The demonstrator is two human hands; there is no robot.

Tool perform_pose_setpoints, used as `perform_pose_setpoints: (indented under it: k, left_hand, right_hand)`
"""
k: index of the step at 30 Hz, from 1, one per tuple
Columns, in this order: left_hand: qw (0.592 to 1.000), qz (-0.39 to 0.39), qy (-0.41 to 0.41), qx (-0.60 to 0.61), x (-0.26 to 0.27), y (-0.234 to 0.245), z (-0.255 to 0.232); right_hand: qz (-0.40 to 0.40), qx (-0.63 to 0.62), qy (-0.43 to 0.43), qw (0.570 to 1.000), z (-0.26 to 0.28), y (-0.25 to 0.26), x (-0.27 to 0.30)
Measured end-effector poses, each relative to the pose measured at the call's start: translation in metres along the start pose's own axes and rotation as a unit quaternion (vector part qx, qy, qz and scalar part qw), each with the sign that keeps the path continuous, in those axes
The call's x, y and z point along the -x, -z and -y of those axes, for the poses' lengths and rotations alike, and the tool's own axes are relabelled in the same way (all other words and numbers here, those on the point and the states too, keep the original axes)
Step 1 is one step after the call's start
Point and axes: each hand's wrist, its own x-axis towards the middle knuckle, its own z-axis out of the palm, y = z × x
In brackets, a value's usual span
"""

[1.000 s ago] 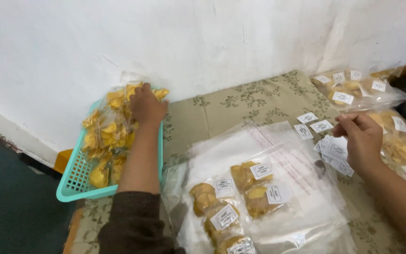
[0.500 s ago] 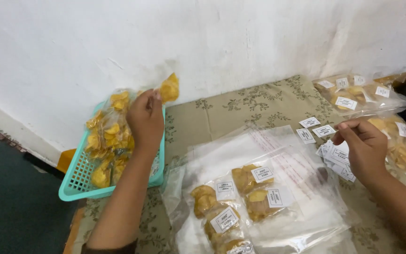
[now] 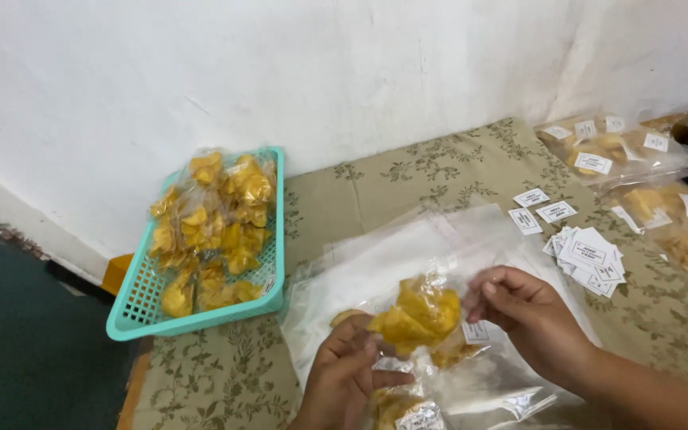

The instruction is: Labeling individual snack packets and placing them into larger plastic bags for secondary packaging.

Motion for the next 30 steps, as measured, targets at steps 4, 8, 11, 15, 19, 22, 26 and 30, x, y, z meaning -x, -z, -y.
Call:
perform_pose_setpoints:
  k: [4,8,11,15,19,22,26,30]
  left_hand:
    - [0.980,0.077,0.148,0.112,0.011,-0.006,-0.003]
    - [0.931,0.149,0.253,0.219,0.017,0.000,0.009]
    - [0.927,0.226,0.252,0.159,0.004,0.022,0.026]
    - [0.952,0.160,0.261,-0.020,0.005,0.013,0.021]
    - [0.953,0.095,0.283,-0.056,0.014,0.006,0.015]
    - [0.935,0.001,0.333,-0.125,0.014,-0.014,0.003]
    - [0.921,-0.048,0.337,-0.189,0.018,-0.039,-0.011]
    - [0.921,-0.112,0.328,-0.180,0.023,-0.047,-0.018]
  right_hand:
    - [0.012,-0.026,0.007,1.000,0.001,0.013,0.000]
    - [0.093,-0.050,0.057,0.993,0.006,0.013,0.005]
    - [0.053,-0.005,0.080,0.995,0.002,0.021,0.000]
    - [0.028,0.069,0.076,0.994,-0.001,0.035,-0.005]
    - [0.015,0.022,0.064,0.998,0.005,0.037,-0.008]
    - [-0.039,0.061,0.082,0.994,0.013,0.038,-0.013]
    - [-0.044,0.095,0.137,0.985,0.016,0.037,-0.014]
    - [-0.002,0.071,0.151,0.986,0.018,0.044,-0.018]
